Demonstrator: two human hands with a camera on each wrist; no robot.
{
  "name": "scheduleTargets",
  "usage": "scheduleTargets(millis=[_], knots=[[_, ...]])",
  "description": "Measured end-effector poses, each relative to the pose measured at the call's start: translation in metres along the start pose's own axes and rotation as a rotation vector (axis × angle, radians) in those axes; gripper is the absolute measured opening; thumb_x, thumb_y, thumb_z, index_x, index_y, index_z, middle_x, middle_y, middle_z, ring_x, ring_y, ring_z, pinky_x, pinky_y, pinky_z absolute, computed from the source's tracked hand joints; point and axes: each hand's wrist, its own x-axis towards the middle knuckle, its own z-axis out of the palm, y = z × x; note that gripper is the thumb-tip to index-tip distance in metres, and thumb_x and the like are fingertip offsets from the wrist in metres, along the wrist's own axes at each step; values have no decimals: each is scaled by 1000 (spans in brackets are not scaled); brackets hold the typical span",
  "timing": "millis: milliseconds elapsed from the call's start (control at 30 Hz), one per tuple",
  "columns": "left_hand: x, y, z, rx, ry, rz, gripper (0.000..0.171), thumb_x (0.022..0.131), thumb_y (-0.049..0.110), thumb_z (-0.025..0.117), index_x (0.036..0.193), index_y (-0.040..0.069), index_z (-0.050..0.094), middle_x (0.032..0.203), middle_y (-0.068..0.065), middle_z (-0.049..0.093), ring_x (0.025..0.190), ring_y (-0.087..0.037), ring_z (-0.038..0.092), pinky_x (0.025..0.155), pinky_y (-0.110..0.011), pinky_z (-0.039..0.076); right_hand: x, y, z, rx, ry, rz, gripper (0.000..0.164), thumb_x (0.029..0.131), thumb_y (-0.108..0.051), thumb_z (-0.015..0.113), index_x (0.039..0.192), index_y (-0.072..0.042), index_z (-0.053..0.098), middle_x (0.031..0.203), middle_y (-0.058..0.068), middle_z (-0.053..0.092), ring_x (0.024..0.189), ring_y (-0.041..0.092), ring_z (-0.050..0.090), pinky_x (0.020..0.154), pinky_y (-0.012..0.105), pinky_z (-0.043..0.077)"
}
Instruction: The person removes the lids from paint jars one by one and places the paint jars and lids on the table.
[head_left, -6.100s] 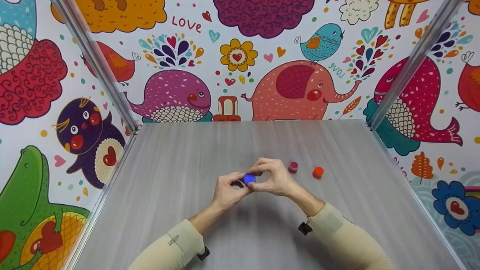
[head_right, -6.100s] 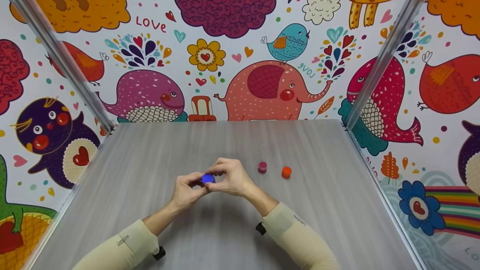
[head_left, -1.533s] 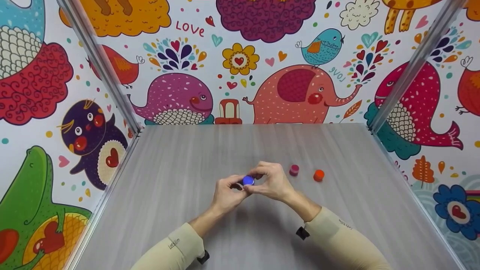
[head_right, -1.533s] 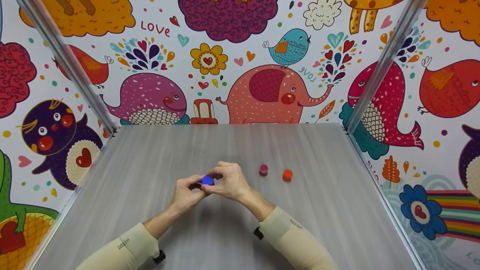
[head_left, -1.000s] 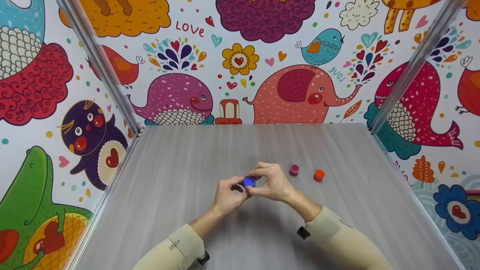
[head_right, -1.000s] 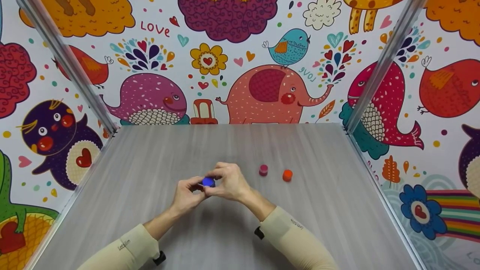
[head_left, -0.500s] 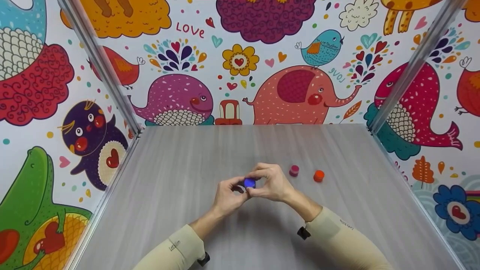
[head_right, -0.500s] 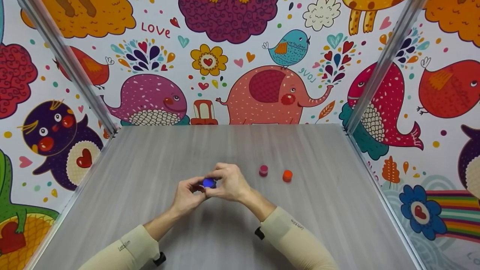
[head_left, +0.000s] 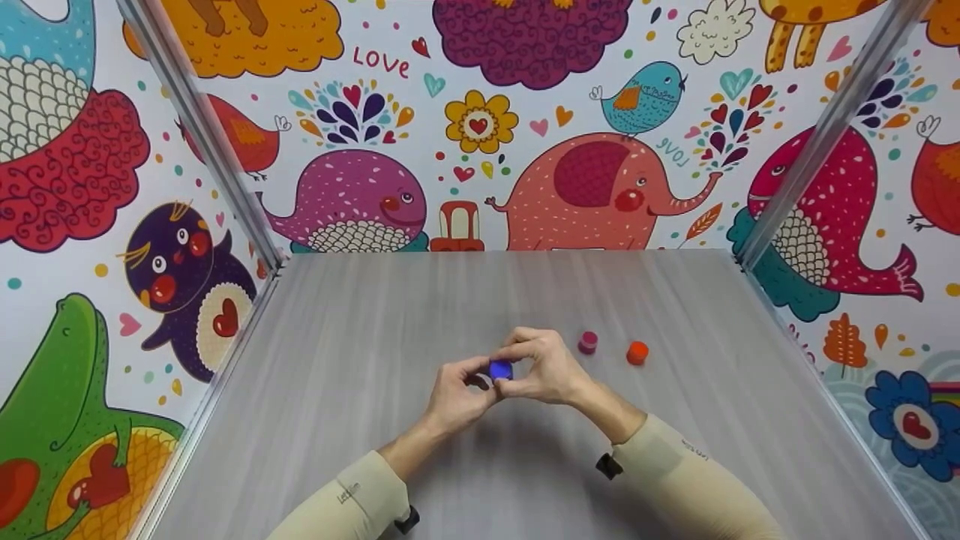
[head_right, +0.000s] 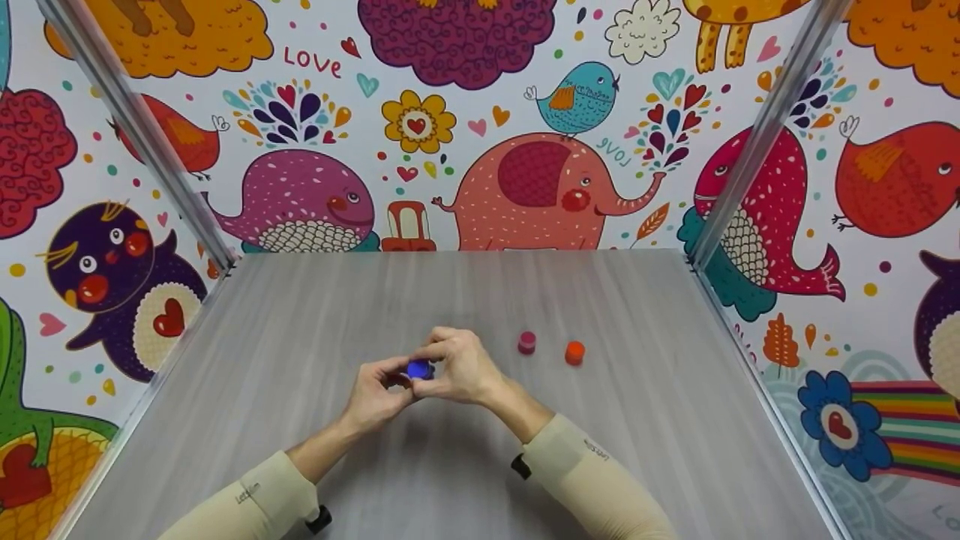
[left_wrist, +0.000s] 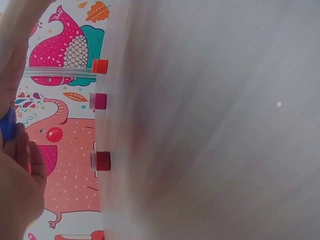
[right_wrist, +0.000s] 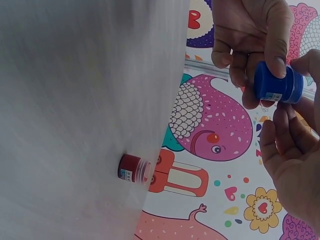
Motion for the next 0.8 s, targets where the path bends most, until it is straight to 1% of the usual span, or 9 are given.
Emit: scheduleTargets(millis=[133, 233, 300, 467, 633, 733, 800], knots=[[0, 1, 0, -6, -23, -7, 29, 90, 8, 91, 119, 6, 86, 108, -11, 87, 97, -10, 78, 82, -45, 70, -1, 1, -1, 17, -20, -10, 24, 80, -12, 92, 104, -10, 90, 92, 3, 78, 83, 16, 74, 74, 32, 65], [-1, 1, -1, -15, -50, -12, 32, 91, 9, 92, 121, 4, 85, 108, -12, 87, 98, -15, 78, 82, -41, 69, 0, 1, -3, 27, -54, -10, 24, 82, -13, 91, 105, -8, 89, 92, 4, 77, 83, 16, 73, 74, 28, 64], [-1, 1, -1, -19, -73, -21, 32, 91, 11, 92, 122, 4, 85, 107, -12, 87, 98, -17, 78, 83, -37, 69, 0, 1, -5, 33, -75, -13, 24, 82, -13, 90, 106, -7, 89, 92, 4, 77, 83, 16, 72, 75, 25, 62], [-3, -2, -2, -43, -116, -41, 29, 92, 13, 92, 119, 7, 85, 106, -12, 87, 98, -14, 78, 83, -28, 66, 1, 1, -8, 55, -90, -27, 22, 83, -11, 88, 105, -8, 89, 90, 4, 76, 82, 18, 71, 75, 25, 62], [-4, -4, -4, -55, -110, -45, 28, 91, 11, 91, 118, 8, 85, 108, -13, 87, 99, -10, 77, 82, -24, 64, 1, 2, -9, 62, -72, -37, 22, 83, -8, 88, 105, -10, 89, 92, 4, 76, 84, 17, 73, 78, 28, 65], [-3, -6, -5, -49, -88, -47, 30, 90, 10, 91, 120, 7, 85, 110, -14, 87, 98, -8, 76, 80, -23, 63, 0, 2, -8, 65, -46, -42, 24, 82, -7, 89, 106, -12, 88, 93, 4, 78, 83, 20, 75, 78, 29, 65], [-3, -7, -6, -48, -68, -55, 32, 90, 10, 91, 121, 7, 85, 110, -14, 87, 97, -7, 76, 79, -23, 63, -2, 3, -7, 66, -37, -30, 26, 81, -7, 91, 107, -13, 88, 95, 5, 79, 84, 22, 75, 78, 28, 65]])
